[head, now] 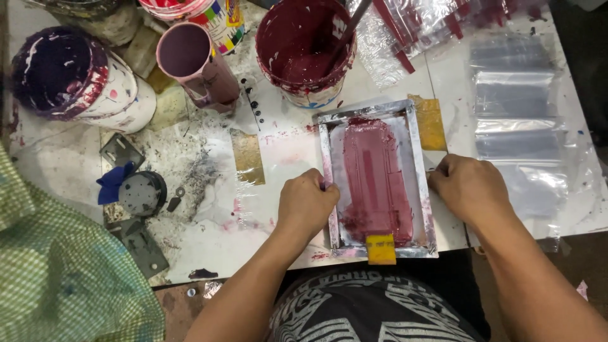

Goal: A person is preparing a screen printing frame by spreading red ink with a squeegee and organizing plastic bags on a work table.

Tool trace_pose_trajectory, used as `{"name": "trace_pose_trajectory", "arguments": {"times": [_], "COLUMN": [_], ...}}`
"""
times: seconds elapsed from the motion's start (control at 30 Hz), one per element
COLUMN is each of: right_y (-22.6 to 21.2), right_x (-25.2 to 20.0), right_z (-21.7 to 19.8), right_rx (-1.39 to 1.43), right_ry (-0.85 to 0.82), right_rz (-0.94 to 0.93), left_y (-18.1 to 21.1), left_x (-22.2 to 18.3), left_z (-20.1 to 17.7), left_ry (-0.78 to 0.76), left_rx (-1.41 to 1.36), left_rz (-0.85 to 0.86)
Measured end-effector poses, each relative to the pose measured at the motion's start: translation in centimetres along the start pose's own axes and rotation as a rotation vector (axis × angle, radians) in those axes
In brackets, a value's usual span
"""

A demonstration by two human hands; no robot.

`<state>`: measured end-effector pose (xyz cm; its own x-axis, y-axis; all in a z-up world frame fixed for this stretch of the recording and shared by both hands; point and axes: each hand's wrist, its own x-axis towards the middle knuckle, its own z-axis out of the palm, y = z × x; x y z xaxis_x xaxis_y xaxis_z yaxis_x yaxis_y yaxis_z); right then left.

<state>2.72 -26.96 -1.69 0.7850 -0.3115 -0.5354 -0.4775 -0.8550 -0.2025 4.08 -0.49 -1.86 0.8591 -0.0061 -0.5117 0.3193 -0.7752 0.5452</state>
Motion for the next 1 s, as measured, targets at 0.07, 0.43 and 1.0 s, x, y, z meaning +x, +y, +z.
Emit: {"name": "trace_pose_trajectory", "arguments": {"times": [0.07,0.43,1.0], "right_y": [0.1,0.2,6.0], "right_x": [0.0,-0.7,-3.2], "right_z": [0.0,-0.2,7.5], "right_rx": [0.004,0.062,-0.128], "right_ry": [0.002,0.001,0.592], "right_rz": [0.000,0.008,-0.655], "left_y": [0.6,-5.0,-7.4], "left_x": [-0.4,-2.7,-1.1], "left_z": [-1.0,-6.8,-5.3], "left_ry": [-0.012,0.098,0.208], "left_rx": [0.002,0.161,0.181], "left_rz": [-0.023,-0.102,-0.031]}}
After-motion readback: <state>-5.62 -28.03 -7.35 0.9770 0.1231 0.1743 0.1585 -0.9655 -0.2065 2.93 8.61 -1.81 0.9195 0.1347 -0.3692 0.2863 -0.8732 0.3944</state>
